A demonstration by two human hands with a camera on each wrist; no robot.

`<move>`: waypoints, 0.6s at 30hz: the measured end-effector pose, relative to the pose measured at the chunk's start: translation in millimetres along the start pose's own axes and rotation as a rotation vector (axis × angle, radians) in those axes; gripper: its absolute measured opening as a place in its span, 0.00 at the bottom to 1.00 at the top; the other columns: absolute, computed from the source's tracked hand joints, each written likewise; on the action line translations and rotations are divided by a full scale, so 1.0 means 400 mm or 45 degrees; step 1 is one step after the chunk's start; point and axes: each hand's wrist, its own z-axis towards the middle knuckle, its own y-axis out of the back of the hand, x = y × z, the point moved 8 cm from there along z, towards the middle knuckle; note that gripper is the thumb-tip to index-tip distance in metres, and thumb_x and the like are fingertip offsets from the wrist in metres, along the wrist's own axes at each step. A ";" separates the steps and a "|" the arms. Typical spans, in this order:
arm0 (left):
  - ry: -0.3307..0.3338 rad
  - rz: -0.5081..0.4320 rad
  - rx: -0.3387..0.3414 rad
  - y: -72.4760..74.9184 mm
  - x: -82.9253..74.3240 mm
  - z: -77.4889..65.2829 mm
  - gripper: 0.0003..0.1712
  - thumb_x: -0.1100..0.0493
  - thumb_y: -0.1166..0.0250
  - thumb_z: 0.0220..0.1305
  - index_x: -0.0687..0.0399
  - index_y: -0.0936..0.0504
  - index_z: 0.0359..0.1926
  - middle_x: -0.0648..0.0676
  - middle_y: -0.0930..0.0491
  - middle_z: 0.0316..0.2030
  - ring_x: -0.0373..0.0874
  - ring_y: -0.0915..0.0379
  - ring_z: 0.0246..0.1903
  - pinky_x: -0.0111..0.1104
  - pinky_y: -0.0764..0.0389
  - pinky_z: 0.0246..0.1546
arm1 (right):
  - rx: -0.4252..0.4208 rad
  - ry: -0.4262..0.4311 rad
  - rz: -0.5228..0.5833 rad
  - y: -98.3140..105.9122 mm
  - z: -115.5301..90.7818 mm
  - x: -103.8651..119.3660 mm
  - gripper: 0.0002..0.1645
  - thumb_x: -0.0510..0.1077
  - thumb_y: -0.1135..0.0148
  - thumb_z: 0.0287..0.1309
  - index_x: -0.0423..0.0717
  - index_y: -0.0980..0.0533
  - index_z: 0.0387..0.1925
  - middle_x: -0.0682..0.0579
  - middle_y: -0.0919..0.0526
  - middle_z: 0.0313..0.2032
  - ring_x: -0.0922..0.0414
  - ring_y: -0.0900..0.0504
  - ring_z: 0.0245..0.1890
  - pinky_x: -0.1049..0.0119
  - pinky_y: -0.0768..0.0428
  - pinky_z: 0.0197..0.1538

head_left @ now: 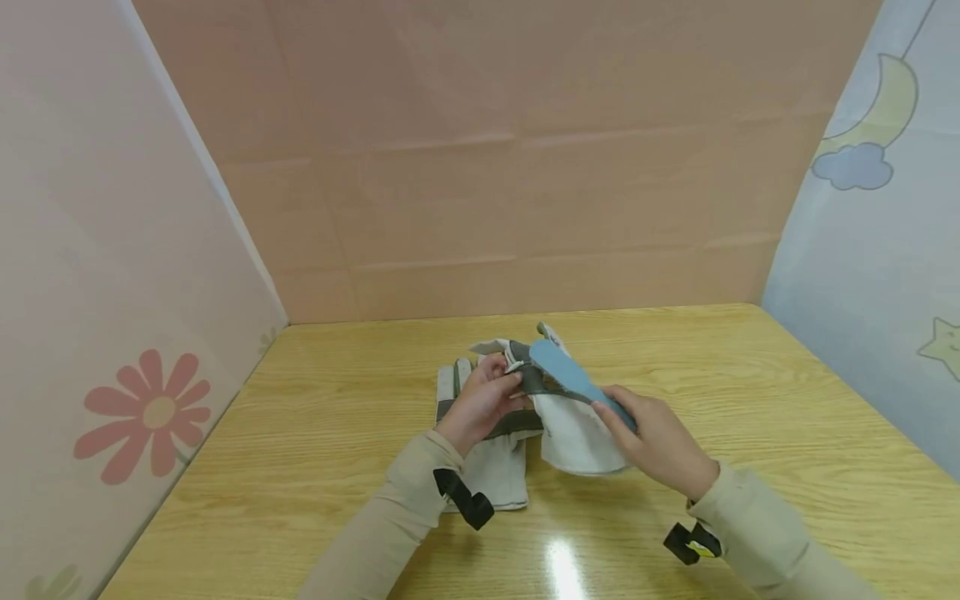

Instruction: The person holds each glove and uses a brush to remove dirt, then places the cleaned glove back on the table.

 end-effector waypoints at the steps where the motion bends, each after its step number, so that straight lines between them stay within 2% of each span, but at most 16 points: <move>1: 0.001 0.009 -0.003 0.002 0.001 0.000 0.09 0.69 0.56 0.70 0.52 0.43 0.35 0.52 0.34 0.41 0.37 0.28 0.34 0.31 0.26 0.34 | 0.003 -0.007 -0.002 0.001 -0.002 -0.003 0.11 0.41 0.49 0.66 0.40 0.24 0.44 0.56 0.26 0.21 0.71 0.39 0.17 0.73 0.35 0.22; 3: 0.006 0.019 -0.005 0.004 0.002 -0.001 0.08 0.69 0.55 0.70 0.52 0.43 0.36 0.56 0.32 0.46 0.37 0.27 0.36 0.32 0.25 0.36 | 0.005 -0.010 -0.004 0.004 -0.006 -0.007 0.11 0.42 0.50 0.67 0.41 0.24 0.44 0.58 0.28 0.20 0.71 0.40 0.16 0.73 0.36 0.21; 6: 0.006 0.024 -0.006 0.004 0.001 -0.001 0.08 0.69 0.55 0.70 0.53 0.43 0.37 0.57 0.34 0.48 0.38 0.27 0.37 0.32 0.24 0.37 | -0.011 0.008 0.005 0.009 -0.010 -0.007 0.10 0.41 0.50 0.66 0.40 0.24 0.43 0.60 0.33 0.17 0.71 0.43 0.14 0.73 0.37 0.19; 9: 0.011 0.020 -0.011 0.003 0.002 0.001 0.07 0.69 0.55 0.70 0.53 0.43 0.39 0.54 0.35 0.45 0.38 0.28 0.36 0.32 0.24 0.36 | -0.042 0.034 0.023 0.016 -0.008 0.000 0.10 0.40 0.50 0.66 0.39 0.25 0.42 0.59 0.33 0.17 0.72 0.42 0.14 0.73 0.36 0.19; 13: 0.009 0.012 -0.015 0.002 0.004 0.004 0.08 0.69 0.55 0.70 0.53 0.43 0.38 0.52 0.36 0.42 0.37 0.28 0.35 0.31 0.25 0.36 | -0.068 0.056 0.036 0.018 0.000 0.010 0.10 0.39 0.49 0.66 0.37 0.25 0.42 0.55 0.27 0.21 0.72 0.39 0.16 0.73 0.35 0.21; 18: 0.002 -0.005 0.012 -0.008 0.004 0.002 0.10 0.69 0.55 0.70 0.52 0.44 0.35 0.50 0.37 0.36 0.35 0.30 0.31 0.30 0.25 0.35 | -0.037 0.064 0.041 0.001 0.006 0.016 0.10 0.40 0.49 0.66 0.39 0.24 0.42 0.57 0.28 0.20 0.72 0.40 0.16 0.73 0.35 0.21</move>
